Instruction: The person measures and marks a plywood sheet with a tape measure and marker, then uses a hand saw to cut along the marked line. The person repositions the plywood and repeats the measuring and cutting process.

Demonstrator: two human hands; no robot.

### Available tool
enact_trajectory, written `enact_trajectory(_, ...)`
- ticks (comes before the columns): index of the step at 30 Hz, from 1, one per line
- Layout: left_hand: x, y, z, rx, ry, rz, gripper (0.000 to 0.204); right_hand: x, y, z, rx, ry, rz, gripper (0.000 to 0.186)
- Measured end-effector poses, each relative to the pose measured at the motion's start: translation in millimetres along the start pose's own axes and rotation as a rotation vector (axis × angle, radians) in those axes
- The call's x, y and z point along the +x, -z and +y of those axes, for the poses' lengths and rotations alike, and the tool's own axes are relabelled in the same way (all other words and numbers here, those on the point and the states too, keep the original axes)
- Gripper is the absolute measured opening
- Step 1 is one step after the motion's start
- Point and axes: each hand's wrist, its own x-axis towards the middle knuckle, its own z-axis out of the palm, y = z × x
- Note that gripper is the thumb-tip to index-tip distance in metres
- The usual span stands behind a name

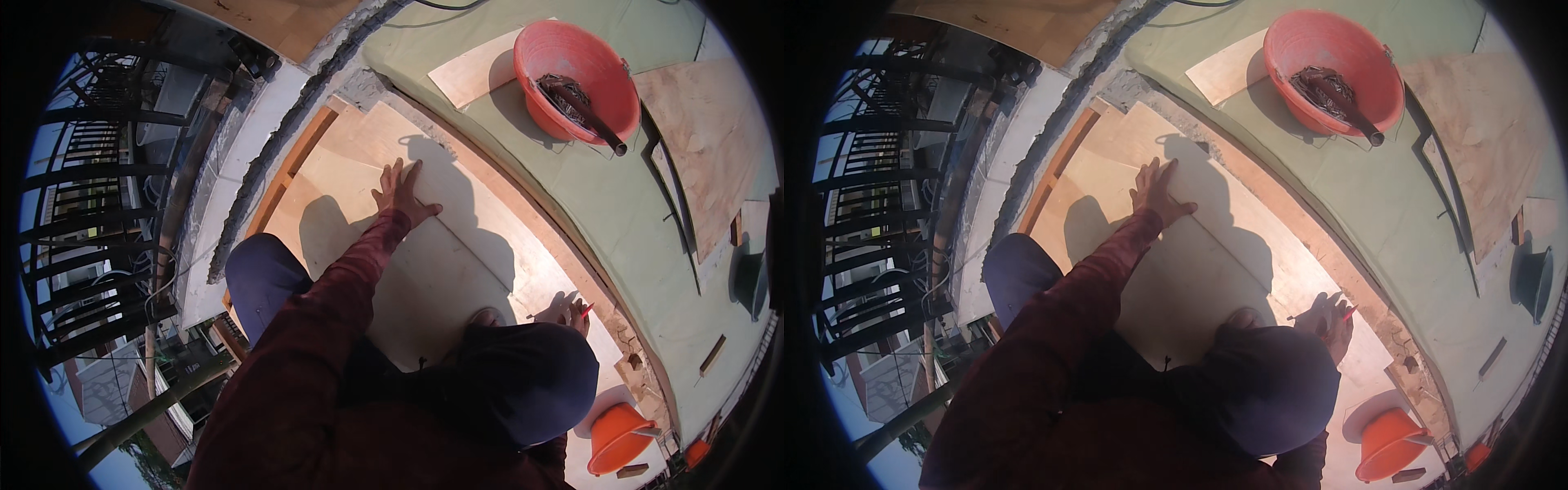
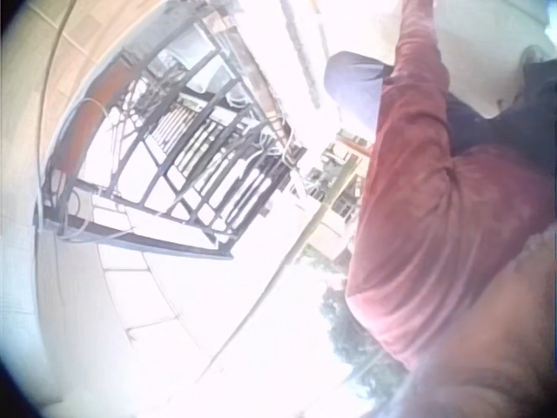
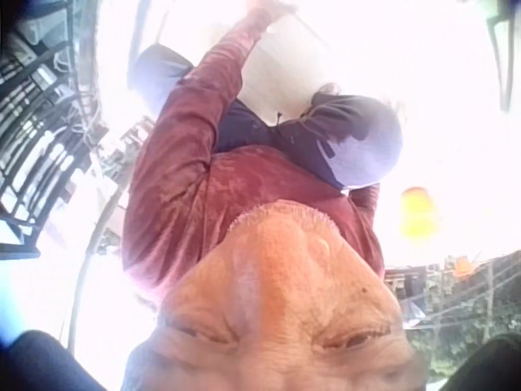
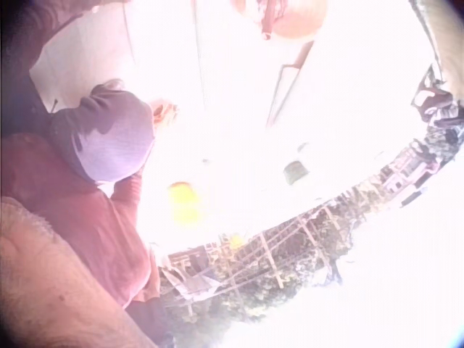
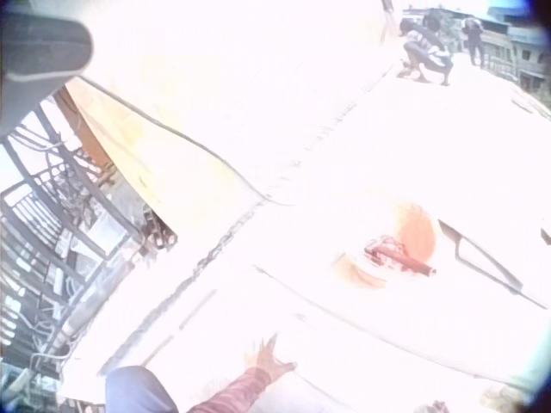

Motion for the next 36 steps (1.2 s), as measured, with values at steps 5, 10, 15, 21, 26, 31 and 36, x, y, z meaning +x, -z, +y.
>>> enact_trajectory(5,3.6,-12.7,-12.1,0.033,-0.095,0.126,0.105,50.8,-31.6,-85.2,0.018,0.229,-0.287,0.033)
enact_trajectory(10,16.8,-13.0,-31.1,0.006,-0.16,0.302,0.087,86.8,-82.0,-145.9,-0.047,0.493,-0.326,0.027)
enact_trajectory(15,9.8,21.5,-18.4,-0.761,-0.397,0.082,0.059,106.8,-110.3,-183.9,0.071,0.339,-0.518,0.031)
enact_trajectory(21,-18.3,77.5,51.6,-1.156,-0.767,-0.387,0.055,143.9,-89.6,-237.5,0.038,0.121,-1.153,0.052)
enact_trajectory(26,-21.3,89.5,54.8,-1.159,-0.816,-0.575,0.042,137.4,-87.0,-256.6,0.158,0.076,-1.369,0.054)
enact_trajectory(31,-16.7,68.8,56.3,-1.237,-0.665,-0.483,0.029,117.8,-98.7,-252.7,0.379,0.099,-1.151,0.054)
enact_trajectory(36,-5.5,104.0,44.9,-1.799,-0.403,-0.29,0.024,91.6,-83.6,-262.1,-0.031,0.266,-1.162,0.041)
